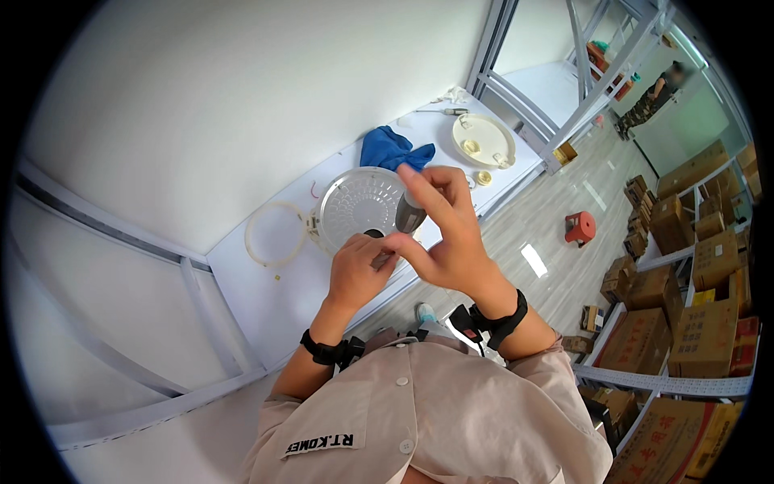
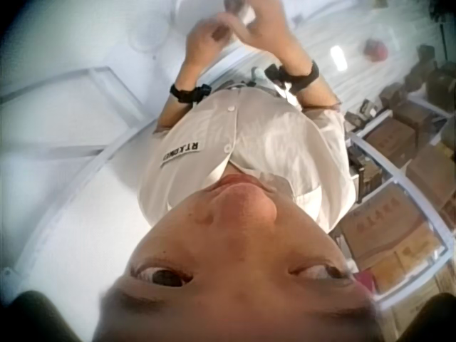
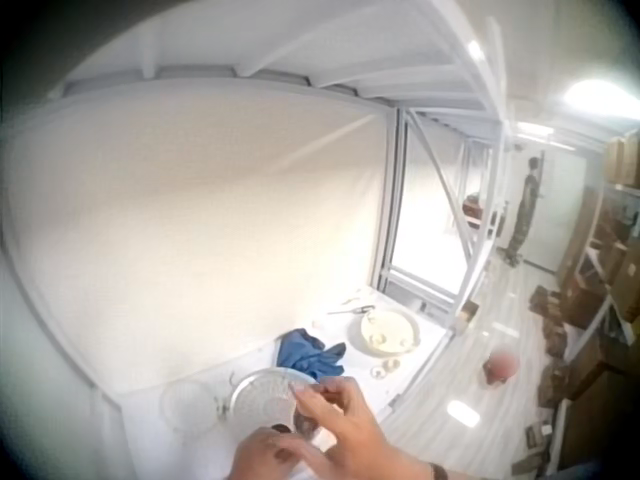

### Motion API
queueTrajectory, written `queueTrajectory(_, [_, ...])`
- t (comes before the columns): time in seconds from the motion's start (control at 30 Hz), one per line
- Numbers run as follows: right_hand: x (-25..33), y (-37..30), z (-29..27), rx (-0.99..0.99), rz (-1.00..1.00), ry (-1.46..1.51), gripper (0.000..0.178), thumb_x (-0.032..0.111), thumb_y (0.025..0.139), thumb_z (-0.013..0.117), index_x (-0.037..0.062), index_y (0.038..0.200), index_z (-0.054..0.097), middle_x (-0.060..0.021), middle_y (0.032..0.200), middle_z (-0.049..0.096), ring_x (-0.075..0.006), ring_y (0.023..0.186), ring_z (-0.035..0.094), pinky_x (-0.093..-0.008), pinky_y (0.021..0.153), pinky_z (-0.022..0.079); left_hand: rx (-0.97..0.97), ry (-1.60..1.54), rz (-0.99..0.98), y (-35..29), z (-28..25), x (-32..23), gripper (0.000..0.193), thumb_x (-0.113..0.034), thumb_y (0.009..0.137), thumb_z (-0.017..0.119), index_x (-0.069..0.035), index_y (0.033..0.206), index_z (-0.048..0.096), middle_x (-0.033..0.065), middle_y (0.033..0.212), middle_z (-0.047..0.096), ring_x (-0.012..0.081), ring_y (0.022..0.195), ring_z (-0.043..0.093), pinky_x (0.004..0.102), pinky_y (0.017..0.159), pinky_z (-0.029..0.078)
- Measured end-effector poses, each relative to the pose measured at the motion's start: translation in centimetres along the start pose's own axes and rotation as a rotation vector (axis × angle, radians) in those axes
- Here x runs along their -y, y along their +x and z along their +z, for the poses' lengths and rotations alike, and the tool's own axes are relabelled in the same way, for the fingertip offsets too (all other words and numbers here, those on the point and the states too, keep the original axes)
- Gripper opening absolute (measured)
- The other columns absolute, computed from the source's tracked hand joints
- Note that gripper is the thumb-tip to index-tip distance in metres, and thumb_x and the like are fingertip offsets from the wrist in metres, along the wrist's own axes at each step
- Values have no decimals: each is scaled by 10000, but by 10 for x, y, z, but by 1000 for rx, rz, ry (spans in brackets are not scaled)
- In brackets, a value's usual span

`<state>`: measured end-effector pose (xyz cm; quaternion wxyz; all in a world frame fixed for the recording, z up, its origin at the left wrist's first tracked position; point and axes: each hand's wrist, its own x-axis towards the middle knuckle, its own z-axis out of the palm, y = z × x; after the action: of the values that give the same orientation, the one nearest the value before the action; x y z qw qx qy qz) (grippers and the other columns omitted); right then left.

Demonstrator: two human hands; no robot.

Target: The person uses a screwdriver to tighten screws on a white circular plastic component and a white bucket-like appliance. They wipe the components with a blue cloth and continue securing parts with the screwdriver.

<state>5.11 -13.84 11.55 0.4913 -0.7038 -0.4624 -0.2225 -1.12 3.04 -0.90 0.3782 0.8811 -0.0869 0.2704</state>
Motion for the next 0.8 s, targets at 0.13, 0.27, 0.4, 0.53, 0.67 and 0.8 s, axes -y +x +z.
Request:
queueTrajectory(0.13, [-4, -2, 5, 1, 10, 152, 718, 109, 816, 887, 63, 1475, 605, -176, 1219, 609, -297, 975, 656, -387, 799, 574, 7, 0, -22, -2, 2, 5, 189, -119, 820, 840, -103, 989, 757, 31, 856, 745, 288, 853, 705, 411, 742, 578])
queueTrajectory(0.27, [-4, -6, -9, 125, 40, 8, 711, 62, 841, 848, 63, 1503, 585, -197, 1221, 606, -312, 1069, 635, -398, 909, 568, 38, 28, -32, -1, -2, 0, 190, -123, 821, 838, -116, 994, 759, 33, 866, 748, 282, 859, 709, 408, 739, 579])
queueTrajectory(0.4, [-4, -2, 0, -16, -49, 31, 696, 56, 835, 853, 62, 1485, 605, -166, 1175, 625, -295, 984, 648, -365, 835, 569, 16, 33, -10, -3, 1, 5, 197, -138, 819, 845, -120, 993, 756, 32, 869, 749, 278, 858, 709, 406, 737, 579])
queueTrajectory(0.53, [-10, -3, 8, -43, -3, 168, 684, 127, 839, 876, 63, 1471, 622, -160, 1153, 618, -289, 961, 647, -367, 811, 569, 21, 39, 9, 0, -1, 2, 237, -164, 809, 863, -120, 1014, 754, 18, 868, 752, 265, 859, 710, 401, 735, 581])
queueTrajectory(0.67, [-12, -6, -10, 120, 21, 24, 683, 60, 877, 815, 55, 1517, 574, -191, 1218, 606, -313, 1065, 634, -394, 931, 565, 22, 68, -7, 1, -2, 1, 265, -168, 796, 875, -112, 1022, 748, 6, 878, 758, 252, 865, 714, 395, 735, 583])
queueTrajectory(0.8, [-3, 2, -4, 16, -45, 23, 707, 31, 861, 822, 47, 1519, 563, -170, 1224, 627, -306, 990, 662, -379, 854, 573, 5, 77, 16, -1, 2, 8, 268, -145, 790, 872, -114, 1027, 749, 1, 873, 759, 244, 870, 713, 392, 735, 585])
